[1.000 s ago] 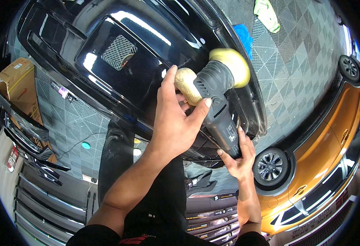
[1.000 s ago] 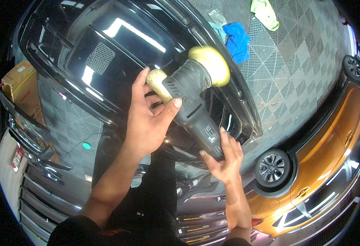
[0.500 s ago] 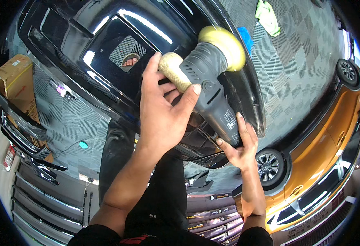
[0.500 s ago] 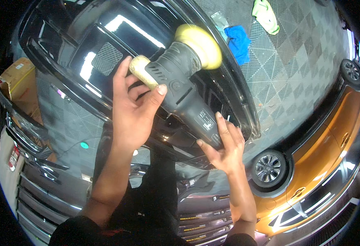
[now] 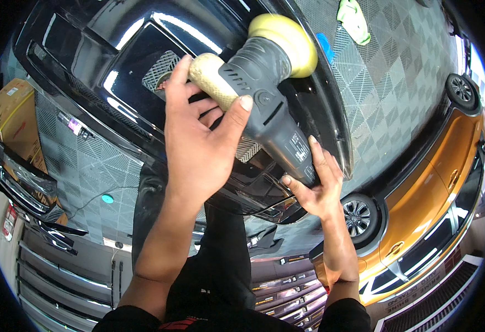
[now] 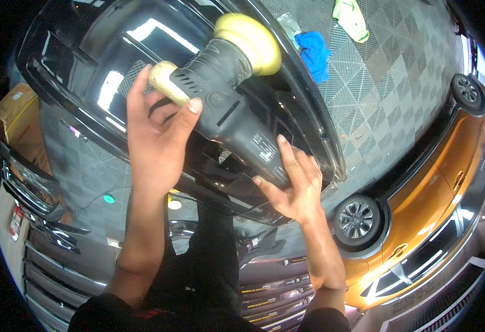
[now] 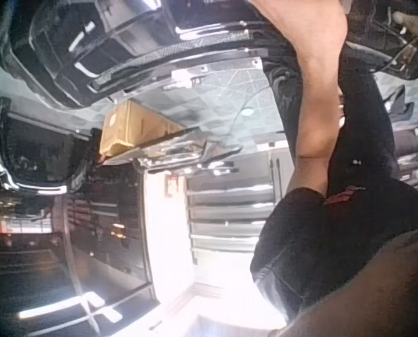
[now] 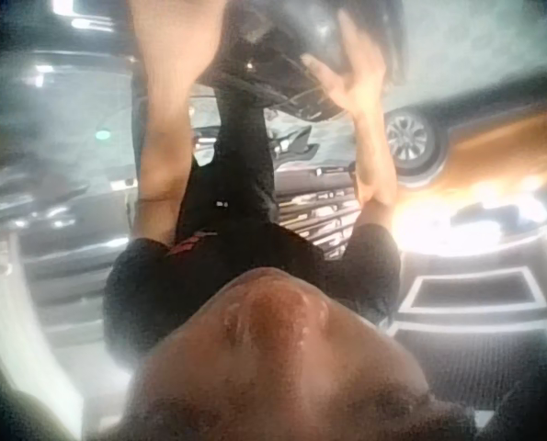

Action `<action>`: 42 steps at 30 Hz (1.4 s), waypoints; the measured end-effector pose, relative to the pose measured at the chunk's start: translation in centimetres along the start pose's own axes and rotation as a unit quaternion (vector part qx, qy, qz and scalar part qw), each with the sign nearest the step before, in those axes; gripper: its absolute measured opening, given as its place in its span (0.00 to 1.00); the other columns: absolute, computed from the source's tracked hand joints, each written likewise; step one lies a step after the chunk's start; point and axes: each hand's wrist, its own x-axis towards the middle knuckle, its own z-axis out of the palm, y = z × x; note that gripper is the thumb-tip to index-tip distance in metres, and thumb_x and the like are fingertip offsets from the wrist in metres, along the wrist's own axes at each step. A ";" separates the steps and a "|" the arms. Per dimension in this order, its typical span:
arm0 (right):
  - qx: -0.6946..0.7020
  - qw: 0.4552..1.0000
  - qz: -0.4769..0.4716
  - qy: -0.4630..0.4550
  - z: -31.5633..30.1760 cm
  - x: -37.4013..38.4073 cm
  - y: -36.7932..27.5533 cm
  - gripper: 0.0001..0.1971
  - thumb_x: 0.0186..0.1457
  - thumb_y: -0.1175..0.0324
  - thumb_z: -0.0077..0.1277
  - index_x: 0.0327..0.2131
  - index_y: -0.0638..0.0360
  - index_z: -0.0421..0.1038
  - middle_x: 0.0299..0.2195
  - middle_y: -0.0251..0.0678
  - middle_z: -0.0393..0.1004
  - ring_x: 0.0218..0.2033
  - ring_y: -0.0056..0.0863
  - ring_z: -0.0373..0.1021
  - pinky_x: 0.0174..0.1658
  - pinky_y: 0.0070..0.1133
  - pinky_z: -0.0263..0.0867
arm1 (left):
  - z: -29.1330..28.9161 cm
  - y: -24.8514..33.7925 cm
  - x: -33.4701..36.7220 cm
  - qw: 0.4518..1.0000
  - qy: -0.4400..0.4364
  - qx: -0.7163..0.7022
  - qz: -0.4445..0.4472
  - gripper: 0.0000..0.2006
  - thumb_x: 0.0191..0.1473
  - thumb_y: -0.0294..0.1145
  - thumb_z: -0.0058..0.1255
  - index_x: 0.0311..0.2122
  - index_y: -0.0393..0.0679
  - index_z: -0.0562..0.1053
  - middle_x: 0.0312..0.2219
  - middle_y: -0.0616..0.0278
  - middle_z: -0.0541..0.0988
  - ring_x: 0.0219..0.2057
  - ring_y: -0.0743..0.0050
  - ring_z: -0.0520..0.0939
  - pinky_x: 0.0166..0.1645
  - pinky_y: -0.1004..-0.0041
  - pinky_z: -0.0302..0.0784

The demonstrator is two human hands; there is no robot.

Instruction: The person uses a dual-action polisher with a yellow pad to buff the surface of a detached black car bumper. The person moves the tool systematically across the bumper's contours, including the grille area and side edges, in a workshop setting.

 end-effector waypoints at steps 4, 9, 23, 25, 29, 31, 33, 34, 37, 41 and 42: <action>0.001 1.000 -0.008 0.010 0.1 0.3 -0.1 0.50 0.38 0.60 0.78 0.67 0.66 0.69 0.44 0.49 0.82 0.36 0.43 0.77 0.43 0.34 0.71 | -0.3 0.4 0.3 1.000 0.016 0.001 0.000 0.46 0.60 0.23 0.67 0.74 0.32 0.48 0.59 0.42 0.70 0.54 0.60 0.81 0.59 0.64 0.81; 0.011 1.000 0.007 0.002 -0.7 -1.4 0.8 0.50 0.37 0.61 0.78 0.66 0.66 0.70 0.41 0.46 0.82 0.34 0.42 0.76 0.42 0.34 0.71 | 0.9 -0.5 -1.1 1.000 0.000 -0.003 -0.002 0.45 0.59 0.24 0.68 0.73 0.31 0.50 0.59 0.42 0.69 0.53 0.60 0.82 0.59 0.64 0.81; 0.009 1.000 0.008 0.005 -1.2 -8.5 6.1 0.50 0.38 0.55 0.79 0.65 0.67 0.71 0.36 0.46 0.81 0.32 0.42 0.77 0.40 0.33 0.71 | 4.6 -5.1 -7.0 0.999 -0.002 0.046 -0.024 0.48 0.57 0.26 0.70 0.74 0.31 0.50 0.60 0.41 0.66 0.54 0.59 0.81 0.57 0.64 0.83; 0.010 1.000 -0.004 0.012 -0.9 -8.8 6.6 0.51 0.38 0.53 0.79 0.65 0.68 0.71 0.36 0.46 0.81 0.32 0.42 0.77 0.40 0.33 0.71 | 4.8 -5.7 -7.5 0.999 0.005 0.049 -0.013 0.48 0.56 0.27 0.71 0.74 0.31 0.51 0.60 0.42 0.66 0.54 0.60 0.81 0.58 0.63 0.82; 0.004 1.000 -0.016 0.022 -0.5 -9.4 7.3 0.51 0.39 0.52 0.79 0.66 0.67 0.69 0.36 0.45 0.81 0.32 0.42 0.77 0.40 0.33 0.71 | 5.1 -6.2 -8.0 0.998 0.007 0.066 0.002 0.49 0.56 0.27 0.72 0.74 0.32 0.52 0.61 0.42 0.66 0.54 0.59 0.81 0.58 0.64 0.82; -0.002 1.000 -0.014 0.020 -0.4 -10.3 7.7 0.52 0.40 0.53 0.79 0.67 0.66 0.69 0.36 0.45 0.81 0.32 0.42 0.77 0.40 0.33 0.71 | 5.4 -7.0 -8.5 0.998 0.009 0.065 0.011 0.49 0.55 0.28 0.72 0.74 0.33 0.52 0.61 0.42 0.66 0.53 0.59 0.81 0.58 0.63 0.82; -0.008 1.000 -0.007 0.019 -0.4 -11.0 7.9 0.52 0.40 0.53 0.79 0.67 0.66 0.68 0.36 0.44 0.81 0.32 0.42 0.77 0.40 0.33 0.71 | 5.6 -7.4 -8.8 0.998 0.000 0.055 0.019 0.50 0.55 0.29 0.72 0.74 0.33 0.52 0.61 0.40 0.65 0.53 0.57 0.82 0.57 0.64 0.83; -0.011 1.000 -0.003 0.017 -0.5 -11.4 8.0 0.52 0.40 0.54 0.79 0.67 0.67 0.68 0.36 0.44 0.81 0.32 0.41 0.77 0.40 0.33 0.71 | 5.7 -7.7 -9.1 0.998 -0.004 0.056 0.023 0.50 0.55 0.29 0.72 0.74 0.33 0.52 0.61 0.40 0.65 0.52 0.57 0.82 0.57 0.64 0.83; -0.005 1.000 -0.004 0.022 -0.5 -11.9 8.2 0.51 0.40 0.55 0.79 0.67 0.67 0.68 0.37 0.44 0.81 0.33 0.41 0.77 0.39 0.33 0.71 | 5.9 -8.5 -9.4 0.997 -0.020 0.063 0.041 0.49 0.55 0.28 0.72 0.74 0.33 0.52 0.60 0.39 0.65 0.52 0.56 0.82 0.56 0.64 0.83; -0.010 1.000 0.020 0.019 -0.4 -13.0 8.4 0.51 0.40 0.56 0.80 0.66 0.67 0.69 0.39 0.46 0.82 0.34 0.41 0.77 0.40 0.33 0.72 | 5.9 -8.8 -10.0 0.993 -0.034 0.099 0.049 0.49 0.55 0.26 0.71 0.74 0.34 0.51 0.59 0.41 0.67 0.53 0.57 0.80 0.57 0.63 0.81; -0.003 0.999 0.028 0.020 -0.3 -13.4 8.5 0.50 0.40 0.57 0.80 0.66 0.67 0.69 0.39 0.47 0.82 0.35 0.41 0.77 0.41 0.34 0.72 | 5.9 -8.7 -10.2 0.992 -0.044 0.109 0.042 0.49 0.56 0.24 0.71 0.75 0.35 0.50 0.60 0.42 0.67 0.54 0.57 0.80 0.58 0.63 0.80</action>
